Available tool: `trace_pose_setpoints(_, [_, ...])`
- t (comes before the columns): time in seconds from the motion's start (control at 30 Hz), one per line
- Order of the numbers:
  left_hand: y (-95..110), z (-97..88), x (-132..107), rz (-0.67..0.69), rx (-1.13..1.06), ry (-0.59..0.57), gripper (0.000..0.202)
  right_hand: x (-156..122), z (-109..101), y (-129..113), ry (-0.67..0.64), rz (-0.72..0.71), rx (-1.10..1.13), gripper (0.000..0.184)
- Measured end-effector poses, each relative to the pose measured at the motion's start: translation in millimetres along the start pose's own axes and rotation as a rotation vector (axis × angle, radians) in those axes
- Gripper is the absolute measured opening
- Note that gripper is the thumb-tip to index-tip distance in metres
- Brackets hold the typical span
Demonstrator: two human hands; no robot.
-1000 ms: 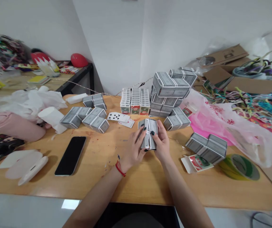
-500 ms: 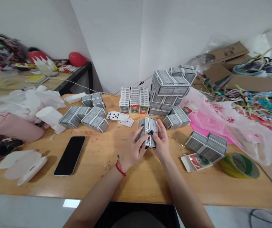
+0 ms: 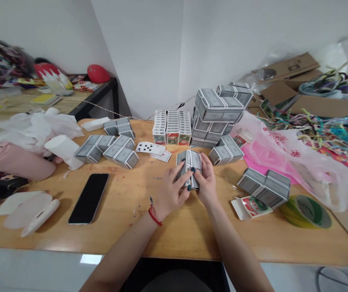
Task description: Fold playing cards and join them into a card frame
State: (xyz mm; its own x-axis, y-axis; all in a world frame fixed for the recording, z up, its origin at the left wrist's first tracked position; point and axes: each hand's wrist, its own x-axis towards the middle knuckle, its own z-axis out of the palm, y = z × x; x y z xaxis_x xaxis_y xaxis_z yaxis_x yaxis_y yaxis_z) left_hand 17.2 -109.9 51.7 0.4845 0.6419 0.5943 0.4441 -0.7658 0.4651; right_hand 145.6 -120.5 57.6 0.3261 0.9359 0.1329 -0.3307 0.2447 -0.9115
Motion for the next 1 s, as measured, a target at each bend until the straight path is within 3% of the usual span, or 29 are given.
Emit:
trace_pose_setpoints(0.5, [-2.9, 4.4, -2.0, 0.024, 0.09, 0.009, 0.057, 0.7, 1.0, -1.6, 0.015, 0.004, 0.014, 0.057])
trace_pose_setpoints(0.83, [-2.0, 7.5, -4.4, -0.037, 0.037, 0.011, 0.062, 1.4, -0.4, -1.2, 0.034, 0.006, 0.019, 0.059])
trace_pose_setpoints(1.0, [-0.4, 7.1, -4.7, -0.084, 0.015, 0.027, 0.06, 3.2, -0.6, -1.3, 0.1, 0.106, 0.093, 0.068])
